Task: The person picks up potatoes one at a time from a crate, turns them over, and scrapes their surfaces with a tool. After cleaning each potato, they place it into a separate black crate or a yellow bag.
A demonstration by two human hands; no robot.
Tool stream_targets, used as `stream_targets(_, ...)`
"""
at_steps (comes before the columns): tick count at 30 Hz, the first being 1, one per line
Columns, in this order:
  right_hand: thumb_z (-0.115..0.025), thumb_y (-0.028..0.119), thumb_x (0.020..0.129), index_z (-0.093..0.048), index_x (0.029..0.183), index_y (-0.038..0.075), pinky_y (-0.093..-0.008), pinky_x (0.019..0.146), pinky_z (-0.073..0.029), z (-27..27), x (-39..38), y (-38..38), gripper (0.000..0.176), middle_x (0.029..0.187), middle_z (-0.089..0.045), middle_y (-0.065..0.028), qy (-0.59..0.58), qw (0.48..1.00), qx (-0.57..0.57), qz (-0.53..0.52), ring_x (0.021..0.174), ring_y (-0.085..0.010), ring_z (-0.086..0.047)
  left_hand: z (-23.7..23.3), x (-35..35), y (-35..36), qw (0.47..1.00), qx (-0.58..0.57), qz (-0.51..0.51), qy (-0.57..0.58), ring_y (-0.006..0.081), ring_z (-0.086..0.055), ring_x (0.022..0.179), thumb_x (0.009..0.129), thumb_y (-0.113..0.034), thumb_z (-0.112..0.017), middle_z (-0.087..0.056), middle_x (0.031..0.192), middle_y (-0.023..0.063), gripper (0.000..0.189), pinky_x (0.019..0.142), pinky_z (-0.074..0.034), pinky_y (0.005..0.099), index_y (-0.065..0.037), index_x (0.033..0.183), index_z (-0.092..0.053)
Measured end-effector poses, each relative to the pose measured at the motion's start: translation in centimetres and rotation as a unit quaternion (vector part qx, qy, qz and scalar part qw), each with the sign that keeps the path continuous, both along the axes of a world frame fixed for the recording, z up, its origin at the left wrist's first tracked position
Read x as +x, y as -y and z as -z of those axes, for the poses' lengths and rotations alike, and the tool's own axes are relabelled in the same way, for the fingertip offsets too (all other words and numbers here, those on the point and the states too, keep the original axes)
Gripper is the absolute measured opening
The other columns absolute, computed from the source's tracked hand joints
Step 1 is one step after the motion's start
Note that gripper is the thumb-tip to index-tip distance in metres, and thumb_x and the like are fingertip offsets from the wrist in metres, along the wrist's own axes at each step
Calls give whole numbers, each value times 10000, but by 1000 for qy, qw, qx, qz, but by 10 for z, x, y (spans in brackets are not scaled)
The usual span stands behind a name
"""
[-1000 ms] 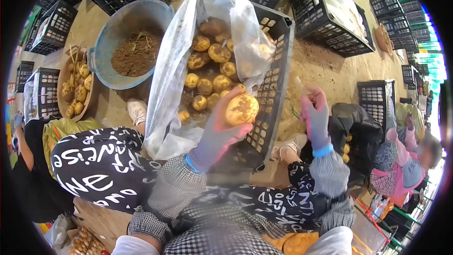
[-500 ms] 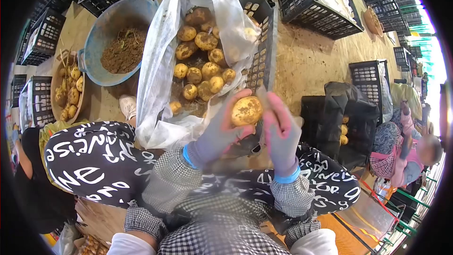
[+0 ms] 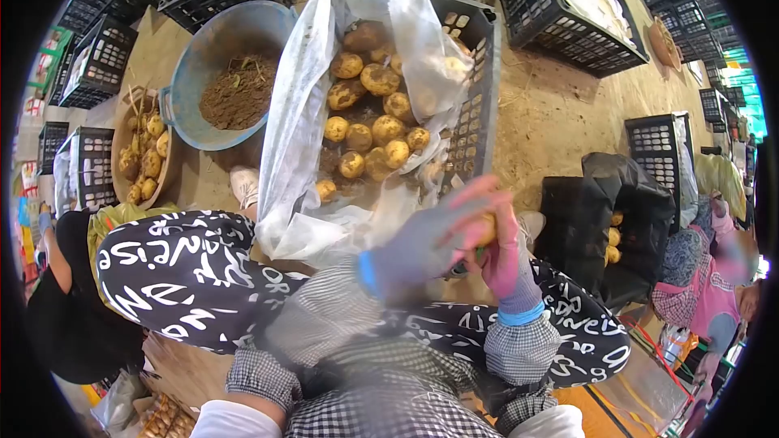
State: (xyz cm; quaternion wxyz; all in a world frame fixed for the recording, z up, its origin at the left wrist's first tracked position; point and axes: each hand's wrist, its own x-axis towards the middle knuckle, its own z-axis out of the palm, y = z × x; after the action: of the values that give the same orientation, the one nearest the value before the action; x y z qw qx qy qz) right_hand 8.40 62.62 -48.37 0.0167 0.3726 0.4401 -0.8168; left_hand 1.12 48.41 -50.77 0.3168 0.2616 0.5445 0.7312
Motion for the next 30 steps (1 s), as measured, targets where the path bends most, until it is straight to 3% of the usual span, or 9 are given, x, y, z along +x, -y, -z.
stream_targets(3,-471,473,1006,-541,1246,122,-226,392,-434,10,7,-28,431,983,-661,-28,-44,985,-122,117,547,-107,-570,9,-17,-22,970,-63,-114,-206,191,-592,1098,993,-174,-559,-518,1395,78,447,928,-488,298,-53,1416,-477)
stream_targets(6,-531,513,960,-554,1215,92,-279,558,-470,16,30,-119,493,1136,-624,-135,-260,938,-191,126,655,-152,-506,60,-79,-22,962,-147,-198,118,308,-609,1107,944,-230,-616,-585,1206,220,466,835,-516,407,-56,1362,-507)
stream_targets(8,-657,439,898,-546,1251,58,-313,650,-486,25,63,-184,531,1160,-609,-171,-293,917,-158,218,719,-151,-520,122,-139,-10,826,-466,-248,-199,351,-617,1062,848,-234,-692,-522,1225,240,531,886,-498,440,-18,1298,-511)
stream_targets(12,-642,256,912,-504,1330,-5,-324,755,-522,30,102,-236,512,1189,-603,-134,-232,810,-111,528,906,-218,-589,155,-240,16,632,-689,-114,-337,410,-589,1129,843,-176,-615,-401,1397,224,563,965,-486,444,-60,1361,-426)
stream_targets(13,-621,243,934,-493,1338,-4,-304,753,-522,34,106,-242,490,1199,-604,-120,-200,796,-90,564,889,-189,-587,174,-270,21,675,-671,-132,-279,391,-597,1141,853,-148,-583,-479,1333,218,556,976,-485,440,-39,1371,-414)
stream_targets(15,-576,199,961,-480,1364,10,-284,739,-528,55,107,-233,455,1251,-591,-123,-337,869,-186,312,887,-158,-580,181,-300,31,682,-687,-89,-236,428,-610,1076,847,-267,-634,-616,1106,243,539,933,-486,476,-27,1295,-455)
stream_targets(18,-508,156,998,-443,1421,32,-251,730,-528,38,60,-173,445,1339,-557,-129,-275,913,-1,301,881,-106,-565,174,-305,30,639,-702,-66,-307,370,-646,1039,829,-314,-673,-663,1051,191,508,904,-504,461,-17,1213,-524)
stream_targets(24,-523,77,972,-491,1372,-37,-235,695,-523,11,-12,-65,417,1190,-612,-128,-60,955,285,63,788,-126,-637,96,-223,28,946,-184,8,268,279,-646,1054,916,-308,-558,-610,1184,171,453,846,-562,395,-72,1299,-499)
stream_targets(30,-654,103,921,-413,1433,-21,-252,702,-546,17,-30,-5,579,1249,-586,-96,-139,988,63,-8,836,-125,-639,-5,-99,-5,950,6,71,304,313,-587,1186,933,-210,-544,-541,1334,154,567,912,-541,422,-84,1452,-354)
